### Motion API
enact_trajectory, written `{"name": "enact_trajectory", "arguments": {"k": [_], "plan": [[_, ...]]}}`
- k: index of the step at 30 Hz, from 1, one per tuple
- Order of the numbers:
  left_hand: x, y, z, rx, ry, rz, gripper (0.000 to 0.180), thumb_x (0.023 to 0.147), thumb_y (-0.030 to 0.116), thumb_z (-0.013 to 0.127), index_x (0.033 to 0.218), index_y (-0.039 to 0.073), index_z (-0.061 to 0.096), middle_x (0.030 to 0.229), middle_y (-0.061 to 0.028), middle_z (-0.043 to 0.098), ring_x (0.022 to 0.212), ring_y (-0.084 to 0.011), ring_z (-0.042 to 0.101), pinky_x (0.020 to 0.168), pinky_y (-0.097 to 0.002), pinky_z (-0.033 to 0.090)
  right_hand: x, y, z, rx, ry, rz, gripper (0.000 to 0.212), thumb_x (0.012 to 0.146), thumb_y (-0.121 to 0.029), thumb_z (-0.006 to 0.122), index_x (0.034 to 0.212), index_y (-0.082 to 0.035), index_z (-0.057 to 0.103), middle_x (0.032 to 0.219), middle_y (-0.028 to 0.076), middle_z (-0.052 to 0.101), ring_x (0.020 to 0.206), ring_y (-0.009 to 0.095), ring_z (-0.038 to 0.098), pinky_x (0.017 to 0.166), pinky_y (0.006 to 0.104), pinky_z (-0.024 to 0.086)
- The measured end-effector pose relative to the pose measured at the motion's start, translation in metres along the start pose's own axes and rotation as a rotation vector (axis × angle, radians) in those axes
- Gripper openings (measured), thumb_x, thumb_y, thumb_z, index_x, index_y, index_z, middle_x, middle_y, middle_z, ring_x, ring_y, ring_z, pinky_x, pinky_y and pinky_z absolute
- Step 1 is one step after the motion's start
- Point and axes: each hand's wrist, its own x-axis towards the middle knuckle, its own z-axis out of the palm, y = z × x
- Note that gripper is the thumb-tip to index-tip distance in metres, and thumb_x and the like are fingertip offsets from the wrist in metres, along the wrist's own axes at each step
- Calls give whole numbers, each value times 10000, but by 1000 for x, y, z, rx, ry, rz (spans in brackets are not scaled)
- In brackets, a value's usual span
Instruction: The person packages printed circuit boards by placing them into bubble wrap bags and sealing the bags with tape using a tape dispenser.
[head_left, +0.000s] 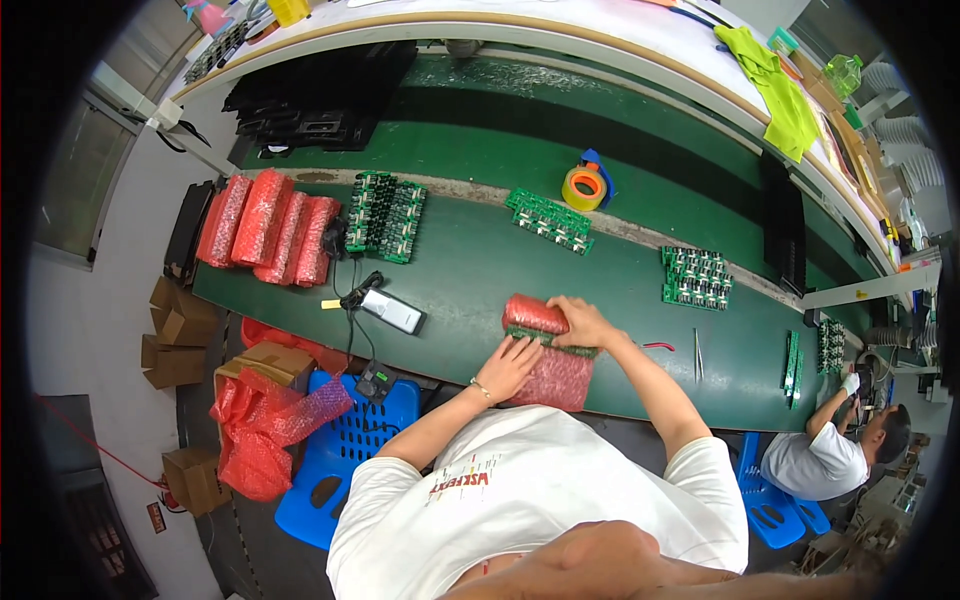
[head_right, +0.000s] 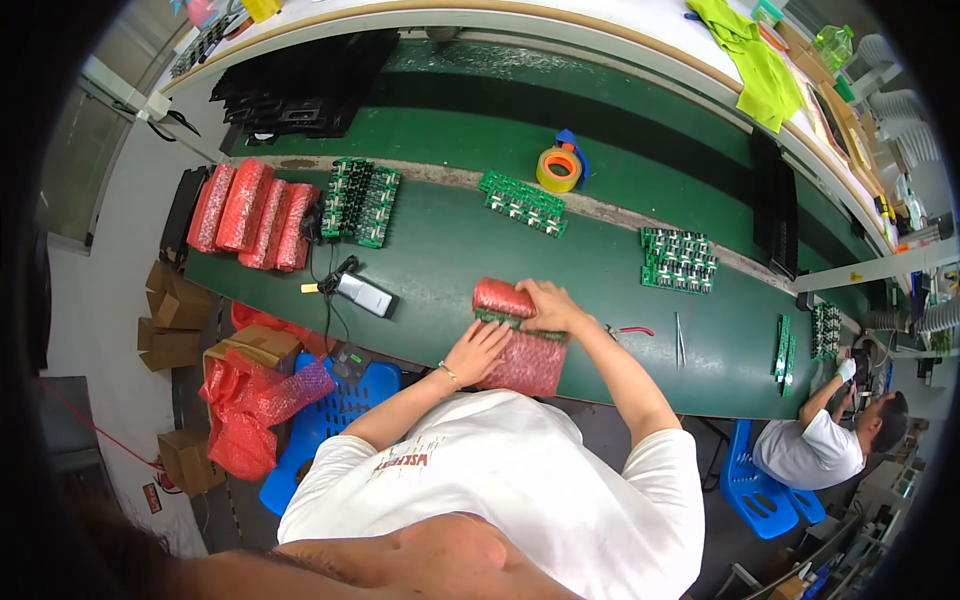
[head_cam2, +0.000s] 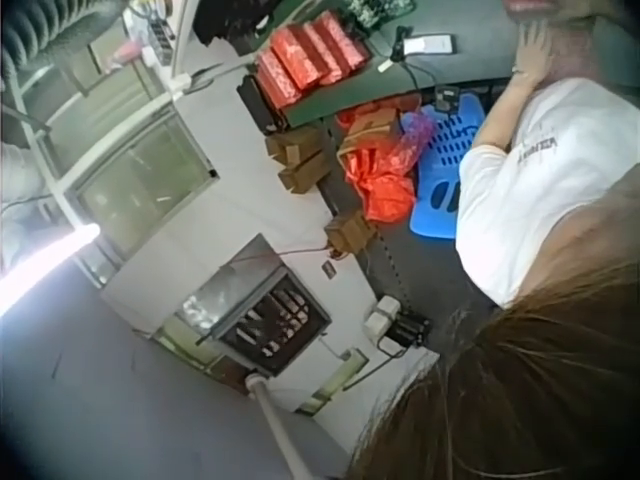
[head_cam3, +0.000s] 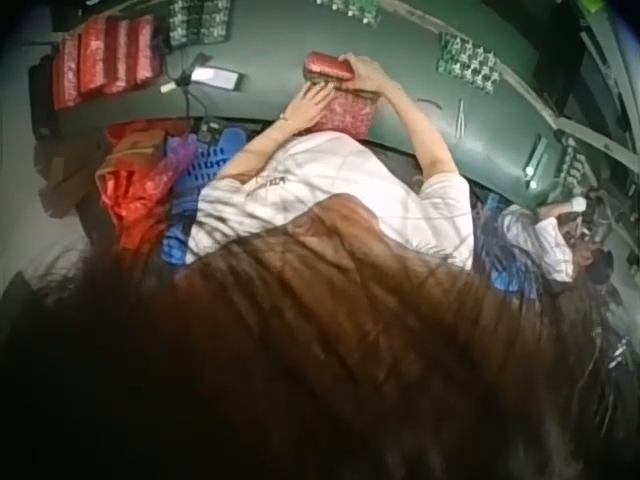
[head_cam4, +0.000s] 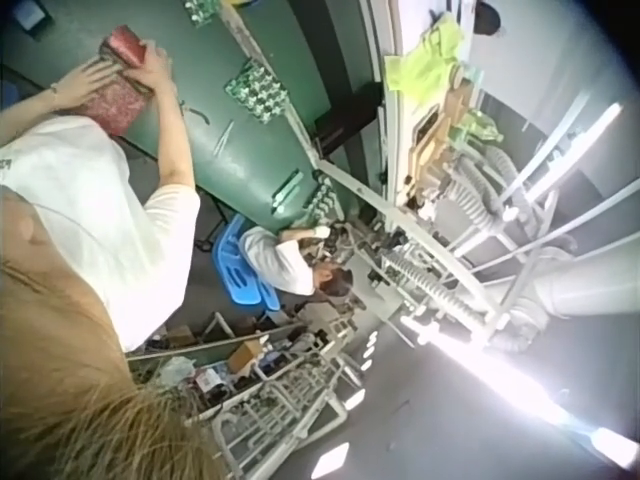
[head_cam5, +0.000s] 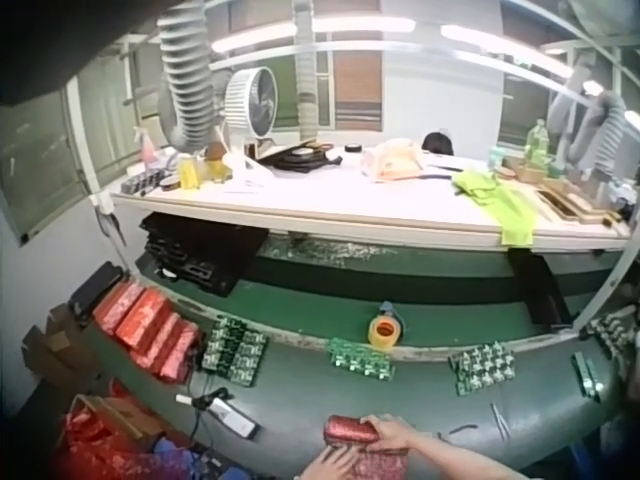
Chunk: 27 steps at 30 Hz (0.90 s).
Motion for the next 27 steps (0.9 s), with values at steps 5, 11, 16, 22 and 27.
{"name": "enact_trajectory", "arguments": {"k": [5,11,16,22,27], "plan": [[41,-7,43,146,-51,-145,540,872,218,463,1400,123,397,1494,-99,330,1390,-263,271,1124,-543,167,17,8,-15,-290,256,-41,709,688,-197,728,1317,-176,403,1232,97,520,1106,303,500,934,438,365],[51,-13,47,47,-21,-145,549,854,163,449,1401,172,401,1477,-83,356,1382,-266,286,1135,-497,189,22,21,7,-466,611,-163,655,721,-178,674,1327,-191,426,1259,73,510,1121,272,485,957,413,338],[10,-5,26,-86,-114,-166,516,841,110,491,1353,161,456,1443,-76,392,1356,-267,334,1120,-406,265,-9,15,65,-645,813,-249,470,768,-184,620,1233,-171,551,1304,56,497,1148,239,470,965,383,327],[15,-3,-14,-552,230,-496,461,846,126,608,1292,76,500,1263,-93,546,1083,-285,569,937,-350,456,-47,-9,105,-540,802,-219,390,796,-190,611,1184,-162,588,1329,60,496,1179,234,470,983,385,327],[53,-29,18,-656,652,-795,408,850,240,663,1170,6,565,1074,-133,622,942,-250,613,843,-310,488,-49,-22,74,-370,719,-202,368,806,-181,614,1170,-136,591,1304,62,522,1166,244,494,980,384,343]]}}
